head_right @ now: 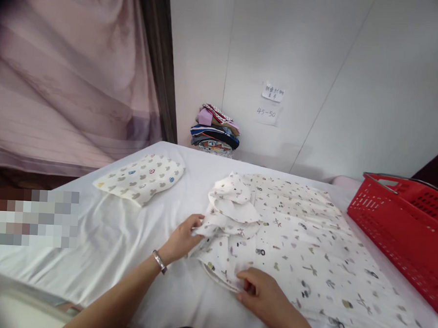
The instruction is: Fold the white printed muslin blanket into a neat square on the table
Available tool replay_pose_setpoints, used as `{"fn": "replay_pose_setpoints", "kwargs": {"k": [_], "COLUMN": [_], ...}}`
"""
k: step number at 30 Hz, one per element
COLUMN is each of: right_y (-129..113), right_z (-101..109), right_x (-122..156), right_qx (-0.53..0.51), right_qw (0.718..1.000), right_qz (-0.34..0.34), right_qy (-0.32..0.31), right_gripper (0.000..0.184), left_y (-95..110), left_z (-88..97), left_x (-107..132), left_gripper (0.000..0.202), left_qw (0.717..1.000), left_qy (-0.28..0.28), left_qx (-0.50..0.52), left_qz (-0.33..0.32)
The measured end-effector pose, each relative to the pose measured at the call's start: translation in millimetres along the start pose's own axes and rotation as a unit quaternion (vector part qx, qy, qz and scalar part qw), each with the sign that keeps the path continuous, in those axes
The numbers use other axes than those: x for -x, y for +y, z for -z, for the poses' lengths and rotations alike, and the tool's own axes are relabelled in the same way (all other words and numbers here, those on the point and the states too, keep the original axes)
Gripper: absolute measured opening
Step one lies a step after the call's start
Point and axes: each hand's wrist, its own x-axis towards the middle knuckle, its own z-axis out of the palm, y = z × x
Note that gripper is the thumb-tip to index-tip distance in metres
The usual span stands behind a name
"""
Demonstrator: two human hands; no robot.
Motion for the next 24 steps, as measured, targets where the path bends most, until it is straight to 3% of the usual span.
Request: {"fn": "replay_pose_setpoints", "kwargs": {"k": [2,5,9,13,16,20,22,24], "right_y": [-1.7,2.0,12.7,19.6,22.3,16.8,9.5,3.5], "right_z": [14.6,38.6,63.4,70.8,74.3,106.9,137.1,167.1], "right_x": [-8.0,-36.5,-99.8,-160.9,-195.0,-239.9,-263.5,-282.5], "right_qx": [-0.06,-0.079,0.059,0.213,0.102,-0.079,-0.135,-0.202], "right_qw": [0.998,0.994,0.977,0.951,0.967,0.965,0.954,0.933], "right_qz": [-0.013,-0.013,-0.04,-0.092,-0.104,-0.112,-0.11,-0.104], "right_qy": [0.0,0.073,0.201,0.203,0.208,0.222,0.244,0.278], "right_gripper": [0.024,0.03,0.044,0.071,0.072,0.025,0.016,0.021], "left_y": [1.5,3.7,-3.4,-15.8,-18.1,-16.3,-18.3,-23.0], "left_z": [-5.4,-9.1,-11.2,-11.2,-6.8,0.4,2.8,4.7], "left_x": [5.4,8.0,6.2,2.1,-0.4,-3.9,-7.3,-11.6], "left_gripper": [0.016,0.019,0.017,0.039,0.044,0.034,0.021,0.013], "left_qw": [0.998,0.99,0.986,0.984,0.985,0.983,0.979,0.965], "left_qy": [-0.043,-0.071,-0.054,-0.039,-0.05,-0.066,-0.027,0.051], "left_qx": [0.049,0.119,0.157,0.171,0.164,0.167,0.192,0.235], "left_qz": [0.007,0.01,0.012,0.014,0.01,0.017,0.057,0.109]}}
